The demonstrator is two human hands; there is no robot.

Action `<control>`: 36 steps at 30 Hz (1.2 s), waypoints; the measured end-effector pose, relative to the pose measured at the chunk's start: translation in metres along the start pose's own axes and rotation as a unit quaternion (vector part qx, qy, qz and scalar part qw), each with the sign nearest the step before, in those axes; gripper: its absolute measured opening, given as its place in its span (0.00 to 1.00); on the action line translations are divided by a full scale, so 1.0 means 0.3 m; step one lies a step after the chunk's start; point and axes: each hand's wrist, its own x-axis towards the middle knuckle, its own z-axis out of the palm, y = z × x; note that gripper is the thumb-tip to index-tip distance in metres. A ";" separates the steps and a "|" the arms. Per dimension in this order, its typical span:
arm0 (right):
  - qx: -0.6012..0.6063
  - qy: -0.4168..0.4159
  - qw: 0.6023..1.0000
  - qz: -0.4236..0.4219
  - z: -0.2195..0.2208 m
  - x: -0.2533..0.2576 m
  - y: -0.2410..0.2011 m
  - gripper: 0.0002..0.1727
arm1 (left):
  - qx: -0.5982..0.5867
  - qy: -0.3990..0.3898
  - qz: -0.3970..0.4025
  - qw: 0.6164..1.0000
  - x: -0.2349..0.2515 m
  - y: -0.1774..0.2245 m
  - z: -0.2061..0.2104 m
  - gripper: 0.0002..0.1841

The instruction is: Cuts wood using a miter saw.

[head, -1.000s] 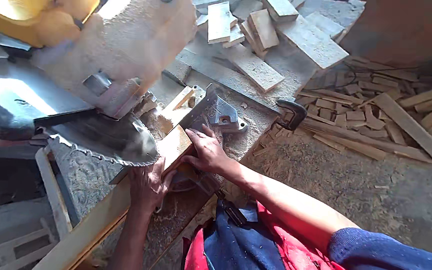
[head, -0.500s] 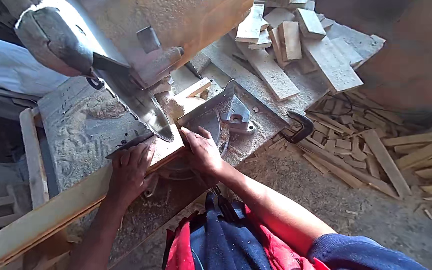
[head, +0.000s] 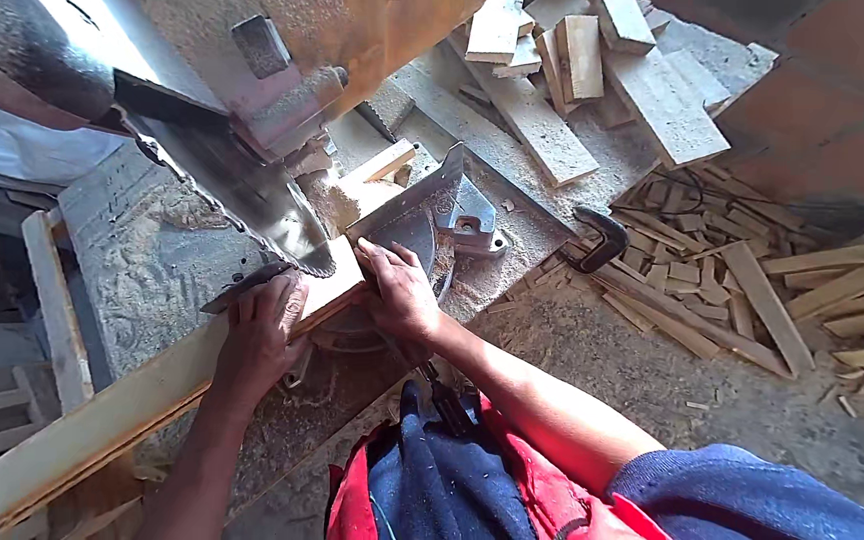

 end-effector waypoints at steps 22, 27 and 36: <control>-0.161 -0.249 0.934 -0.196 -0.076 0.295 -0.069 0.78 | 0.019 0.028 -0.017 0.999 0.005 0.039 -0.018 0.34; -0.113 -0.294 0.919 -0.236 0.002 0.346 -0.051 0.71 | 0.045 0.041 -0.012 0.998 0.012 0.031 -0.003 0.27; -0.118 -0.312 0.925 -0.183 -0.032 0.342 -0.097 0.70 | -0.114 0.019 -0.158 0.981 -0.038 -0.100 -0.055 0.72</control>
